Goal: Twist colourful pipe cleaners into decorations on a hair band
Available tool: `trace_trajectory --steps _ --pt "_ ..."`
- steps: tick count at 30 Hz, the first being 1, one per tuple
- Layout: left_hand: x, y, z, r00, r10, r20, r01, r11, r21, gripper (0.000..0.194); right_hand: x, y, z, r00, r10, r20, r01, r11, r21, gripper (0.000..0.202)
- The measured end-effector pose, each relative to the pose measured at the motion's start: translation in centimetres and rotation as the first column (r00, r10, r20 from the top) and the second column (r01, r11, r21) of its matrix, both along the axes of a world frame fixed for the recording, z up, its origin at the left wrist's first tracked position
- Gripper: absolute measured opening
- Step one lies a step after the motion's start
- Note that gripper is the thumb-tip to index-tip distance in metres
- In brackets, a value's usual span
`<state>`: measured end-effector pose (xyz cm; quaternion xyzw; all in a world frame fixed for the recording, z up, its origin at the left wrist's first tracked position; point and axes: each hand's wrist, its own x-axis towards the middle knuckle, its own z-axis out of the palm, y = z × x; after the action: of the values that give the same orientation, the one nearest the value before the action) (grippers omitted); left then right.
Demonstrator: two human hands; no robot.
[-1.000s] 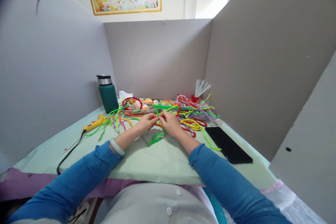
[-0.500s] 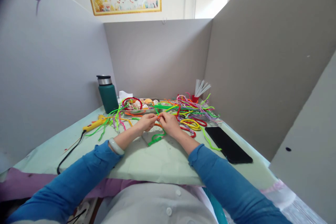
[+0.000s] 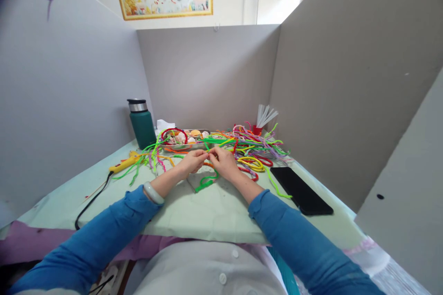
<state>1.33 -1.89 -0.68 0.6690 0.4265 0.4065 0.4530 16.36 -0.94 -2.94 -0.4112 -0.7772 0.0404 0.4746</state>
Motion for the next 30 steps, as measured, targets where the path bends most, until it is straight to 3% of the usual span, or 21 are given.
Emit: trace_trajectory --steps 6,15,20,25,30 --pt "0.17 0.05 -0.04 0.997 0.009 -0.082 -0.004 0.998 0.064 0.025 -0.08 0.12 -0.20 0.999 -0.021 0.033 0.021 1.000 0.000 0.014" --pt "-0.11 -0.31 0.15 0.994 -0.113 -0.009 0.112 0.993 -0.019 0.031 0.10 0.46 -0.02 0.997 -0.056 -0.045 0.055 0.998 -0.032 0.011" --pt "-0.18 0.06 0.13 0.996 -0.076 0.055 0.079 0.995 -0.054 0.027 0.21 0.28 0.07 0.996 0.025 -0.082 -0.030 0.998 -0.058 0.017" --pt "-0.44 0.35 -0.01 0.998 -0.058 0.026 0.058 0.998 0.008 0.026 0.03 -0.18 0.26 0.986 0.137 -0.097 -0.145 0.986 -0.082 0.017" --pt "-0.49 0.17 0.06 0.995 -0.088 0.045 0.089 0.995 -0.037 0.026 0.00 -0.06 0.08 0.989 0.126 -0.075 -0.130 0.990 -0.052 0.016"
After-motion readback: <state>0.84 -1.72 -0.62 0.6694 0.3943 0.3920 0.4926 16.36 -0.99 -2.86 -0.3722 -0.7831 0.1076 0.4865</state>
